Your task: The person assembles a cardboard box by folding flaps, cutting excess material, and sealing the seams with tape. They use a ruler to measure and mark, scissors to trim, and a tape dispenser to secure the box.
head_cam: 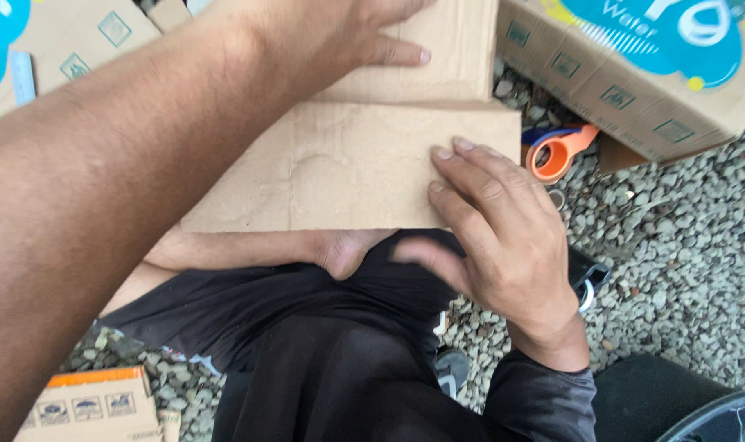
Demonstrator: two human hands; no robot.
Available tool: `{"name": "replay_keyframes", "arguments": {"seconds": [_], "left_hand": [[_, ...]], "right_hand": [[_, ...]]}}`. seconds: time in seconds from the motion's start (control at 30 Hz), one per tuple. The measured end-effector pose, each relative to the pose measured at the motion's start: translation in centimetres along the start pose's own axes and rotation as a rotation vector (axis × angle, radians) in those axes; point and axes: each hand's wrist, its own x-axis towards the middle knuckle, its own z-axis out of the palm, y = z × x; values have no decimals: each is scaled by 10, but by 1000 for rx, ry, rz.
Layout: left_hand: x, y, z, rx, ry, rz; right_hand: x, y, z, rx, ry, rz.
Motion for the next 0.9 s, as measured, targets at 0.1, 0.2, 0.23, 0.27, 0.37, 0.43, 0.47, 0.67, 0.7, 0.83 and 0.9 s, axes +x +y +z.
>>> {"name": "replay_keyframes", "arguments": {"seconds": [0.1, 0.2, 0.23, 0.27, 0.37, 0.43, 0.47, 0.67, 0.7, 0.83, 0.9], "left_hand": [[2, -1, -3, -24, -104, 18], [7, -3, -7, 49, -127, 70], [9, -4, -9, 51, -111, 86], [12, -5, -10, 56, -93, 101], [17, -7, -13, 3, -121, 115], [18, -12, -11, -7, -150, 140], [18, -16, -10, 5, -155, 172], [18, -25, -9, -4, -130, 235], [19, -25, -11, 19, -132, 249], [19, -30, -12, 62, -204, 280], [17, -35, -8, 31, -196, 319]], "right_hand": [[8, 0, -10, 46, -22, 8], [15, 10, -18, 161, -91, 96], [16, 15, -20, 209, -121, 136], [17, 18, -22, 212, -115, 140], [22, 27, -24, 208, -118, 114], [28, 30, -20, 186, -131, 56], [30, 31, -18, 197, -150, 65], [33, 46, -14, 292, -199, 88], [33, 50, -15, 312, -201, 84], [33, 58, -13, 369, -199, 52], [33, 59, -12, 366, -192, 46]]}}
